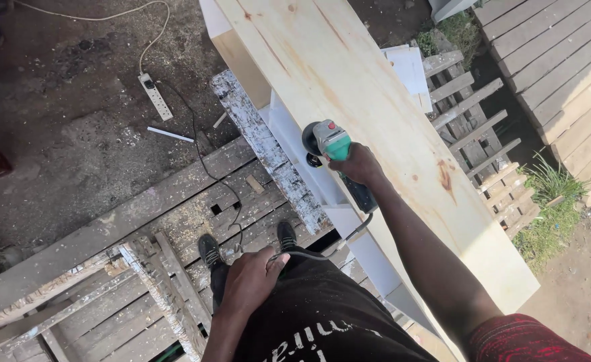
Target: The person uses a handheld electric sander to smooth the edges and surfaces of a large wooden board resting on a workbench. They move the sander along the board's length and then work on the interior corners of a white cabinet structure.
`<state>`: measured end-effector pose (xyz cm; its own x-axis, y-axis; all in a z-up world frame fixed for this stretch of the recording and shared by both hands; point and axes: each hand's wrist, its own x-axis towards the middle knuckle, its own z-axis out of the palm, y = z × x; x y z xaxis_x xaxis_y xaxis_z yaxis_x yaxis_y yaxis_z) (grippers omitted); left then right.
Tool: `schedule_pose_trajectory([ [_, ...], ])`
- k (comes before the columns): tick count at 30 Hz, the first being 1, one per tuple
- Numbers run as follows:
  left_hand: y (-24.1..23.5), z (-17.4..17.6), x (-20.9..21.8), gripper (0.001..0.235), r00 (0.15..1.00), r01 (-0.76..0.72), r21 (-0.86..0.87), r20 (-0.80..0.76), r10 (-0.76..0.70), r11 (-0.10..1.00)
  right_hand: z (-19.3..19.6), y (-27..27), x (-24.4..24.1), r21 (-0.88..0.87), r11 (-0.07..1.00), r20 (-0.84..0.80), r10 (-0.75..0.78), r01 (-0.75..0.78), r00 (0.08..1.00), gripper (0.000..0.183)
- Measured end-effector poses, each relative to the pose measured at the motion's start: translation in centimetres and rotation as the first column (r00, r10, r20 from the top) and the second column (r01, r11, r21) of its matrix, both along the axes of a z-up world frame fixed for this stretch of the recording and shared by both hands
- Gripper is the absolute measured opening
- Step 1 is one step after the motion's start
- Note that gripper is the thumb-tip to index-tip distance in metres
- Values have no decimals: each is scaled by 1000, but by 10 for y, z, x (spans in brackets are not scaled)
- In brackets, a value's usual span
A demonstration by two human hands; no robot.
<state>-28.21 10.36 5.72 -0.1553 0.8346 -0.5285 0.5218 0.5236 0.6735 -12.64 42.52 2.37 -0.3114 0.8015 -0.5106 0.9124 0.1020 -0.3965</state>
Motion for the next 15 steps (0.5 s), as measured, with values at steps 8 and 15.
schedule_pose_trajectory([
  [8, -4, 1, -109, 37, 937, 350, 15, 4, -350, 937, 10, -122, 50, 29, 878, 39, -478, 478, 877, 33],
  [15, 1, 1, -121, 46, 698, 715, -33, -29, -715, 699, 5, -225, 99, 100, 574, -63, -812, 813, 580, 24],
])
